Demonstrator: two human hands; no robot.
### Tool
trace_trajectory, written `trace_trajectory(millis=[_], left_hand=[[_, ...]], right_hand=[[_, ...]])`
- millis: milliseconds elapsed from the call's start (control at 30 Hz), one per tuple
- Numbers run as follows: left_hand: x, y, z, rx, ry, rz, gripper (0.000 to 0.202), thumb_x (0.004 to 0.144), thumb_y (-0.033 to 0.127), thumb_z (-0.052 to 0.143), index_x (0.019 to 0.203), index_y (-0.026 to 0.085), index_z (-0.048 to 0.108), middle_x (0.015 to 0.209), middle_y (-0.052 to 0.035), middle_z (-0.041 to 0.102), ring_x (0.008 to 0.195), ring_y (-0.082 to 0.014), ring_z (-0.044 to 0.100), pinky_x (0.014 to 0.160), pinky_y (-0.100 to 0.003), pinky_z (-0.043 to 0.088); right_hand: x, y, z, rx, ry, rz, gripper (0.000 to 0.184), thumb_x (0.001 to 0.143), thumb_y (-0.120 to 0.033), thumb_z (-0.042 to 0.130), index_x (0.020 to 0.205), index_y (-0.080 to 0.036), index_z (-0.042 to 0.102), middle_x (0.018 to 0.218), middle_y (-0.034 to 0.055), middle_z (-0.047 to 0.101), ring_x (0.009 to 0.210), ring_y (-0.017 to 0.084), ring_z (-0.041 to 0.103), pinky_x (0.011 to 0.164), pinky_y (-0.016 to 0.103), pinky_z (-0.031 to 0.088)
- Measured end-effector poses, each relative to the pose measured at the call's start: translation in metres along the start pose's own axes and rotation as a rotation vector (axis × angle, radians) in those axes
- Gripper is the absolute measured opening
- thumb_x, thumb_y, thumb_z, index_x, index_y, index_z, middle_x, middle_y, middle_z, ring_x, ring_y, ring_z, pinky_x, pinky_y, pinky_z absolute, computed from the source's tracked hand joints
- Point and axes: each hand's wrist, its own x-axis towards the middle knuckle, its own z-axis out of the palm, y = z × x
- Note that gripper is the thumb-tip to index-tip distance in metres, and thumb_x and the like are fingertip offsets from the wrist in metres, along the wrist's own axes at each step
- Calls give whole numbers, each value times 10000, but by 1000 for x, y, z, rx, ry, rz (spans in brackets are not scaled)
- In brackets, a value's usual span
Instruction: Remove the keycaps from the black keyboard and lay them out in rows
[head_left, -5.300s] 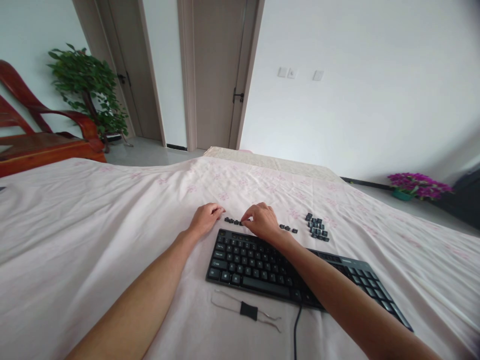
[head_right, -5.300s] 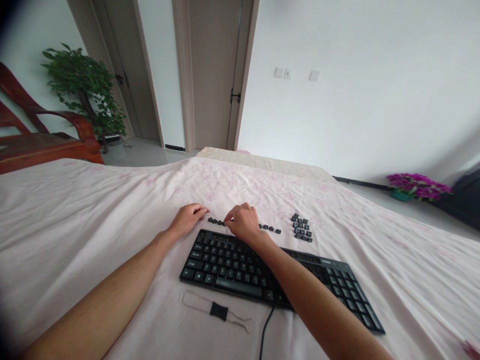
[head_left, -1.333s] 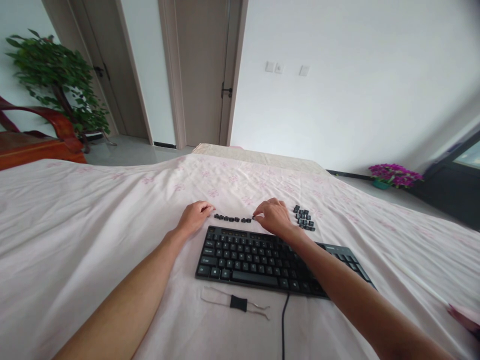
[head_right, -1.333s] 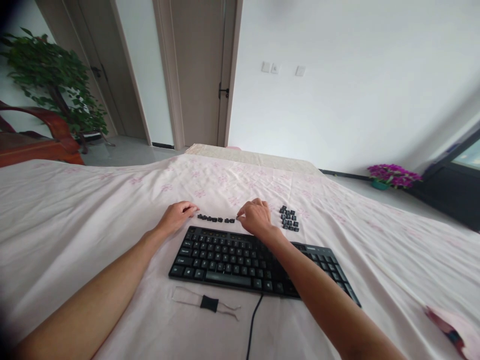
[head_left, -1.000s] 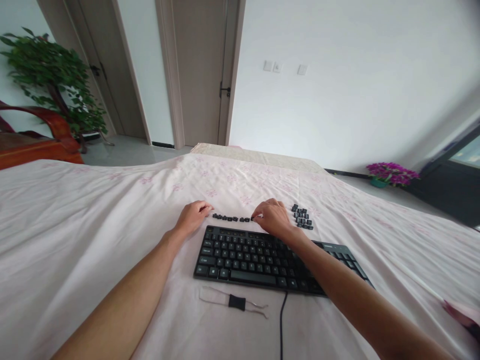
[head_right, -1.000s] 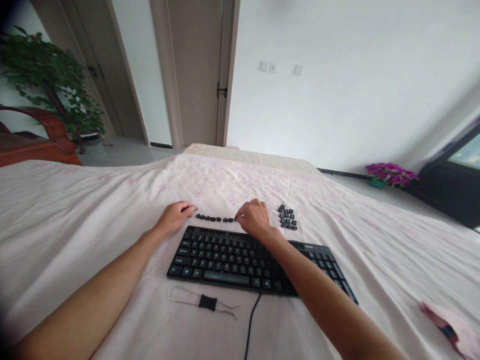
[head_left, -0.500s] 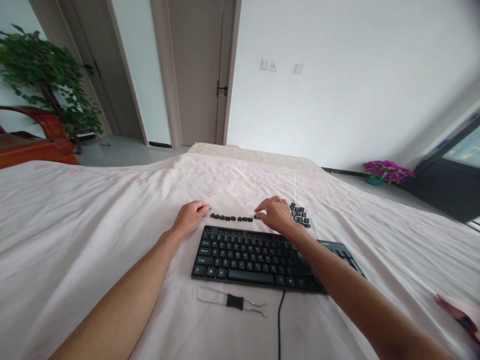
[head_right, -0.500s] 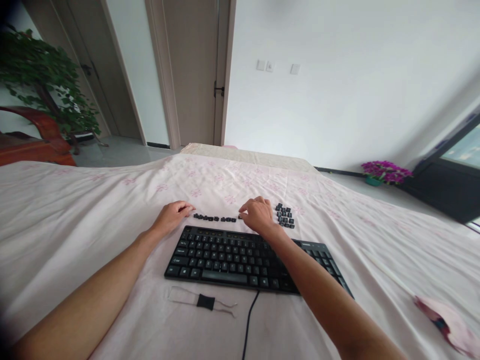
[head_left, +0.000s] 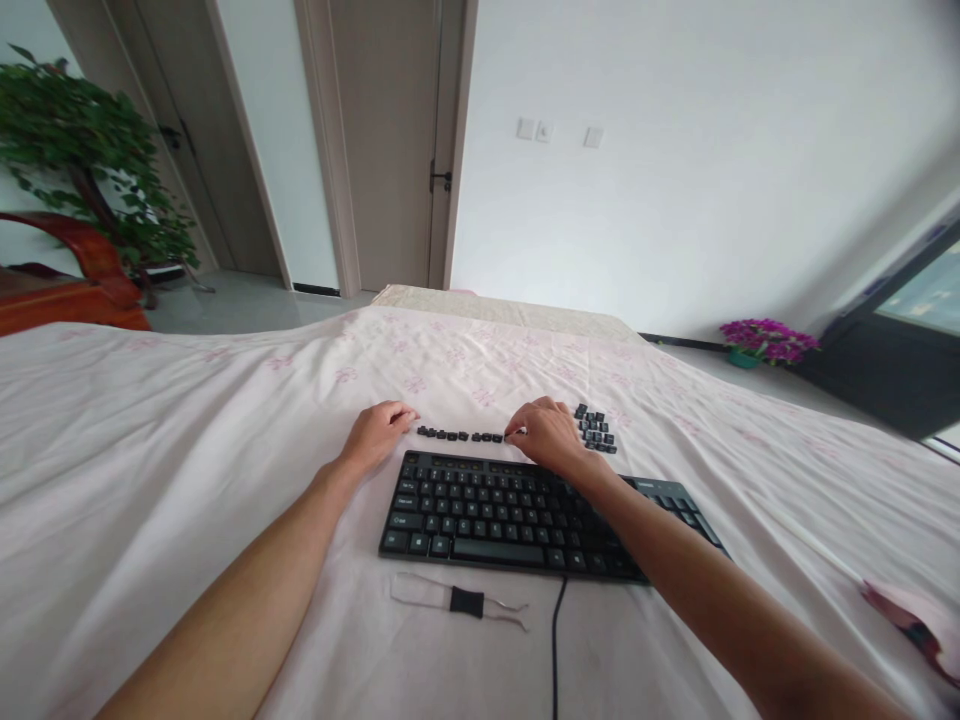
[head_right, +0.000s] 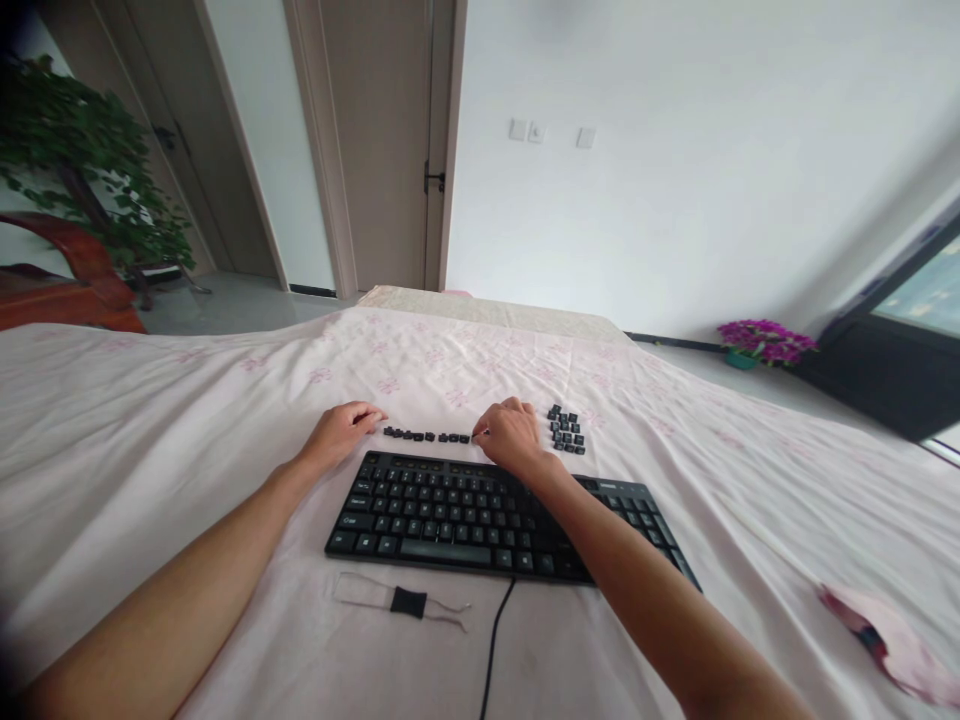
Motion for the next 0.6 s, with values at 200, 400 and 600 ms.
trace_trajectory(millis=[200,400,600], left_hand=[[0,1,0,11,-9,-8,306,815,395,477,886,216,714,889,-26,732,824,-198,648,766,-266,458],[-1,0,0,14,-4,9,299,819,395,476,883,228,716,934,-18,733,824,-194,651,760,-263,455],[-1,0,0,18,3,12,291,812,396,486,871,226,715,894,-12,735,795,-184,651,751,-255,451]], right_hand=[[0,5,-2,15,1,21,138,786,-320,648,870,-295,755,992,13,706,1061,250,481,920,368,270],[2,19,-6,-28,24,68,146,802,-336,638,885,-298,751,1031,21,695,1072,262,475,908,388,277],[0,16,-1,-25,12,52,107,772,-317,666,822,-293,757,995,18,702,1067,262,469,910,388,276]])
